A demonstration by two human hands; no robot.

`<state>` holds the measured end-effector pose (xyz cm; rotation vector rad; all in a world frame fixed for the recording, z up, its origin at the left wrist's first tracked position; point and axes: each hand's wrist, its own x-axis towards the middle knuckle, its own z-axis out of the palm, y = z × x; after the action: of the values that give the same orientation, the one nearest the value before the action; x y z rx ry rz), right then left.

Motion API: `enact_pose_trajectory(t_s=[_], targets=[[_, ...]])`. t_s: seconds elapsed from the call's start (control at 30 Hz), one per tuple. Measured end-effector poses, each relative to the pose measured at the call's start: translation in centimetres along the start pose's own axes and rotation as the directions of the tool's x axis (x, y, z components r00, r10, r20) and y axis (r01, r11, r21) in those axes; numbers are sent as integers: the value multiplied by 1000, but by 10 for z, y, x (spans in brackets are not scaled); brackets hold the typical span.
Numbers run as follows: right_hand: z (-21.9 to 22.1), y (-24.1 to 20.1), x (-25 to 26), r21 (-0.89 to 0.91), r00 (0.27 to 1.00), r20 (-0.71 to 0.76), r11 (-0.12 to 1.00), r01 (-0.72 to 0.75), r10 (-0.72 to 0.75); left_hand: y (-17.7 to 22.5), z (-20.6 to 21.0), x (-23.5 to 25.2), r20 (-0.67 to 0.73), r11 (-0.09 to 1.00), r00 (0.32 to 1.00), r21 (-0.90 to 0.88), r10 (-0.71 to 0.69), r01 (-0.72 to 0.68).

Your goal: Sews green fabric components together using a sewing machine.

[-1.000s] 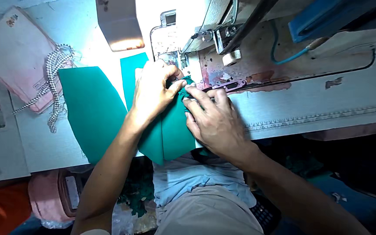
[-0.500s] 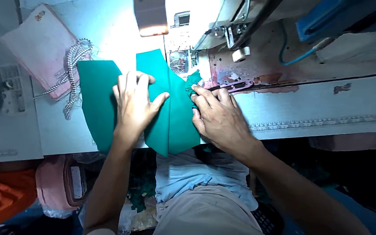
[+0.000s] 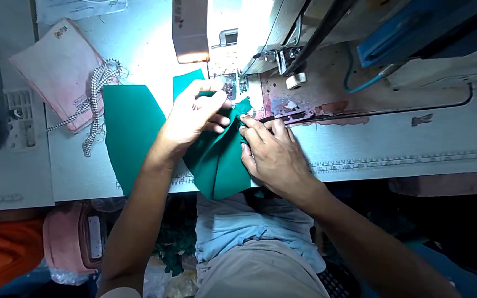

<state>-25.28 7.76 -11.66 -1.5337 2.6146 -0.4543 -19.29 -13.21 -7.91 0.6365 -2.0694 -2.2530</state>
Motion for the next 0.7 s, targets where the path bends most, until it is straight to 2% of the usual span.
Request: enact_pose_trajectory(t_s=[0.03,0.07,0.1,0.17,0.3,0.4,0.57,0.7], targets=[[0,0,0,4,1000,-4,1000,-3,3,-3,0,1,16,999,1000,-25,23,-23],[0,1,0,2,1000,-8,1000,-4,4,-8,-1,1,14,993,995,49,103,-103],[0,1,-1,0,1000,-16,1000,-5,5,-16,-3,1,8,955,976,206,216,-213],[-1,1,-1,10,1000,-13,1000,-10,10,-30,-6,-1,59,788,918,494,392,-368],[-1,1,-1,13,1000,-14,1000,-15,15,-45,3,-2,223,566,793,594,567,-571],[0,2,-1,19,1000,-11,1000,-10,11,-54,6,2,284,450,761,667,583,-594],[-2,9,-5,91,999,-53,996,-6,11,-60,5,4,313,389,765,716,563,-580],[-2,12,-8,3,995,-85,999,47,-46,-60,4,3,342,336,762,744,549,-577]])
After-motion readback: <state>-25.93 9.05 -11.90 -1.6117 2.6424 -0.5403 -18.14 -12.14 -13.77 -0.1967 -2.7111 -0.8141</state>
